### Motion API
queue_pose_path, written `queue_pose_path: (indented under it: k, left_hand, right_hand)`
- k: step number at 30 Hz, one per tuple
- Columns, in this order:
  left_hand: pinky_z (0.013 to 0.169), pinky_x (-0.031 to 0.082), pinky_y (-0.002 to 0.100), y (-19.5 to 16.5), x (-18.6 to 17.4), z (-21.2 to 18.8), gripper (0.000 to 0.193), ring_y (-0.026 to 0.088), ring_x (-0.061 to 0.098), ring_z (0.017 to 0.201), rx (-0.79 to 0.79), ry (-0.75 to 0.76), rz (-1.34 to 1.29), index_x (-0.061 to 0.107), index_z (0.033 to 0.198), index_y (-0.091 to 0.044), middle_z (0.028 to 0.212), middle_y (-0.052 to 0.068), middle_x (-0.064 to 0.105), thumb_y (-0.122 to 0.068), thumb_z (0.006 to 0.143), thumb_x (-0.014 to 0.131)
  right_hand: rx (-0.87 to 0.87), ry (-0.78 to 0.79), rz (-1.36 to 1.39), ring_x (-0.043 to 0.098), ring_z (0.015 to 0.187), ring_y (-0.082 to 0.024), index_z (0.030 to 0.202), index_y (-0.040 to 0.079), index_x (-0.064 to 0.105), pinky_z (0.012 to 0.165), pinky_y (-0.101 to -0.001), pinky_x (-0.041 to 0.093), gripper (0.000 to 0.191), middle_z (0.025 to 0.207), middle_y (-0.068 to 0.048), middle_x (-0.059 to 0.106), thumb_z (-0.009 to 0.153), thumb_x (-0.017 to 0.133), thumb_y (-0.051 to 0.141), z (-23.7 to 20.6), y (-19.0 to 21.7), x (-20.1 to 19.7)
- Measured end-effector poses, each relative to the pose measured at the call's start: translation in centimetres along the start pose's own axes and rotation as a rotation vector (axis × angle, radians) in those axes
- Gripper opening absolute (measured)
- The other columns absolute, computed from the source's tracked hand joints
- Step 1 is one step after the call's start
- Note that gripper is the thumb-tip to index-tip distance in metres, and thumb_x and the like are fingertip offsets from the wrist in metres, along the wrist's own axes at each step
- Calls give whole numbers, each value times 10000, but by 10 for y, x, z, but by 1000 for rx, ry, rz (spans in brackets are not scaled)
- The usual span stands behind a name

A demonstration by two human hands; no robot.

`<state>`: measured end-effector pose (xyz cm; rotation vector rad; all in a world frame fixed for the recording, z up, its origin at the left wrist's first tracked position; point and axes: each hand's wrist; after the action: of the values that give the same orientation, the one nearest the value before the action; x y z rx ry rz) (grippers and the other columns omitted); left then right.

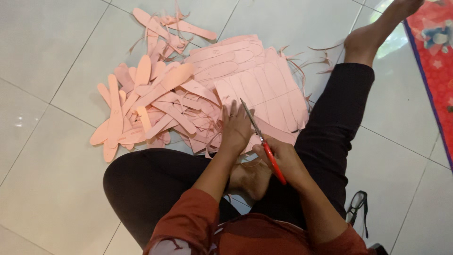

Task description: The person sits on the floor and uses scissors to cut multiple elongated shapes from a large sheet of pink paper. The person holds the paper with one hand and cuts along pre-drawn outlines with the other, producing a growing pile of cutouts.

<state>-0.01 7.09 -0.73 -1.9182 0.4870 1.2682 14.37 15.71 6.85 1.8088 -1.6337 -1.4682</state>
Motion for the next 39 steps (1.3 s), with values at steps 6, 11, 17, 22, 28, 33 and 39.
queue_pose_path:
  k: [6,11,17,22,28,33,39]
  left_hand:
    - [1184,402,440,3,-33,-3,214,300,670,1126,-164,-97,-233,634,1197,-131,1193,91,712,-269,1094,506]
    - [863,555,342,8,-60,-16,349,229,672,1013,-261,-332,-1096,503,1340,-114,1145,135,685,-194,1008,573]
    - [932,556,292,8,-70,-50,461,164,636,1103,-142,-387,-1566,392,1385,3,1249,143,630,-37,989,623]
    - [938,550,284,4,-78,-66,543,146,639,1098,-91,-352,-1631,375,1448,-2,1278,146,630,-13,963,620]
    - [915,541,263,0,-72,-65,539,126,636,1087,-6,-408,-1640,424,1454,14,1312,144,635,3,958,635]
    - [829,561,270,-14,-55,-66,397,136,664,981,-55,-255,-1605,543,1340,45,1133,139,708,-24,974,682]
    - [913,571,266,-17,-65,-65,395,123,659,1054,29,-422,-1552,527,1354,13,1169,112,695,-71,991,661]
  right_hand:
    - [-143,-119,-5,563,671,-163,976,30,721,738,-318,494,285,722,-78,586,946,685,311,6,-7,4]
    - [-178,-85,175,590,712,-145,1182,20,667,683,-325,512,342,807,-15,605,991,543,276,4,-4,2]
    - [-66,96,221,564,681,-161,1153,30,610,682,-336,514,322,701,-26,549,1017,470,286,3,-4,5]
    - [-417,71,-142,439,875,-241,931,31,639,831,-367,419,278,669,-57,590,1044,560,273,-6,-15,4]
    - [-172,117,169,562,639,-179,915,59,610,672,-328,515,327,686,-28,542,989,556,372,-9,-8,6]
    - [-44,6,73,583,608,-152,862,55,637,615,-299,494,353,597,-48,557,988,575,378,-7,3,0]
    - [-49,99,223,599,641,-131,1091,50,646,600,-279,527,326,702,-18,592,992,544,343,-5,-3,2]
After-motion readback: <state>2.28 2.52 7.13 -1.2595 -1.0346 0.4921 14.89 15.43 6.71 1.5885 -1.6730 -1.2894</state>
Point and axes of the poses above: each hand's wrist, its own z-axis towards the middle knuckle, its own x-axis out of the palm, y = z × x
